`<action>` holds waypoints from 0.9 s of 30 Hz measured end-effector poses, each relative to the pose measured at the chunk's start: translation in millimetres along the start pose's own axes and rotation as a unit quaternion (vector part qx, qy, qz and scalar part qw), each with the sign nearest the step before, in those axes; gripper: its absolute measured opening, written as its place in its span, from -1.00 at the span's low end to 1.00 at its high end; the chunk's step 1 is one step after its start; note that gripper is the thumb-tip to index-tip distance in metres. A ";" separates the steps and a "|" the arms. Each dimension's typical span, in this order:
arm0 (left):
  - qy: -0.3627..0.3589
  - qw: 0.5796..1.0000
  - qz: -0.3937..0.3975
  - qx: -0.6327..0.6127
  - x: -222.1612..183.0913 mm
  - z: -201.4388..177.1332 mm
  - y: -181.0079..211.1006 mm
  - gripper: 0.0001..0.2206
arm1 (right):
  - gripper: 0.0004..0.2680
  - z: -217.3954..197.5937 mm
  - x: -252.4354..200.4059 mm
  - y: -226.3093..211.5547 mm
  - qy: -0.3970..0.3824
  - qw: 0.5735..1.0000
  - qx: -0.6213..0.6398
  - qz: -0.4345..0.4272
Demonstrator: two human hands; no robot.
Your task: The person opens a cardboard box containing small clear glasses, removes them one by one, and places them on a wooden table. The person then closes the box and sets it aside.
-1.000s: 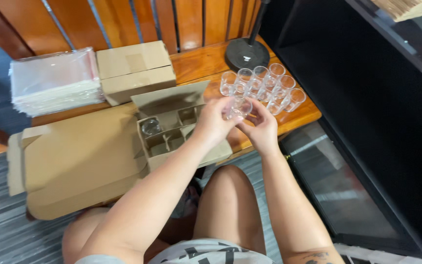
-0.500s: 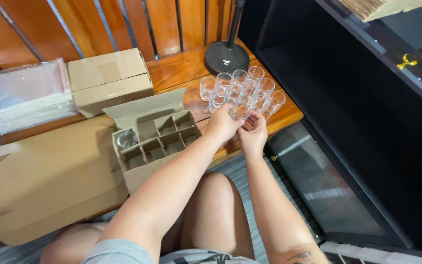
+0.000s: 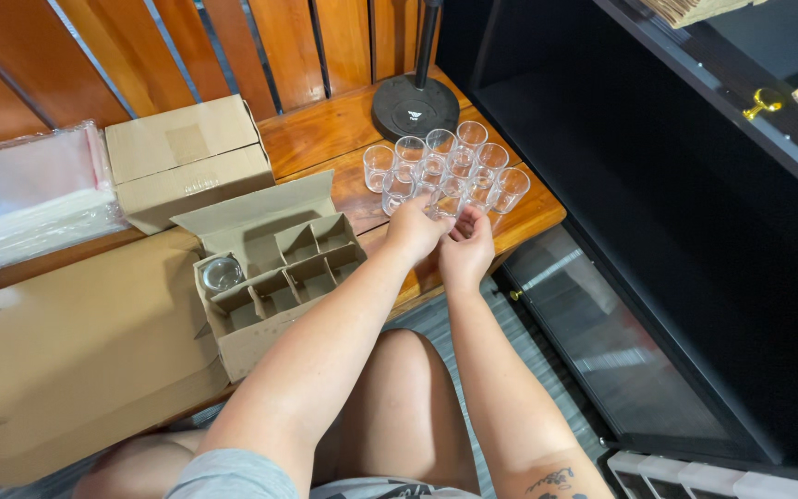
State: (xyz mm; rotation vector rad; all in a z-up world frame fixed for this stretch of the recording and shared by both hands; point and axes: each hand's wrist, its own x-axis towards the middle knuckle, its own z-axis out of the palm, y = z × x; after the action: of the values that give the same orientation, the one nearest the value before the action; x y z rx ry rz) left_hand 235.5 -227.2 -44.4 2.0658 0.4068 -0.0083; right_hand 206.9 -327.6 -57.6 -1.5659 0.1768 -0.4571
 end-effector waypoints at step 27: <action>-0.074 0.957 0.083 -0.268 -138.9 -72.7 30.6 -0.29 | -0.81 -18.9 -0.9 24.6 0.006 0.993 0.093 -0.068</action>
State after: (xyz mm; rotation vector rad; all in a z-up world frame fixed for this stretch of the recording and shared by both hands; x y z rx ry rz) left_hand 101.6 -218.8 42.3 1.5437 0.1194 0.0440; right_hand 202.8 -346.1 -82.3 -1.3969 0.0354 -0.5727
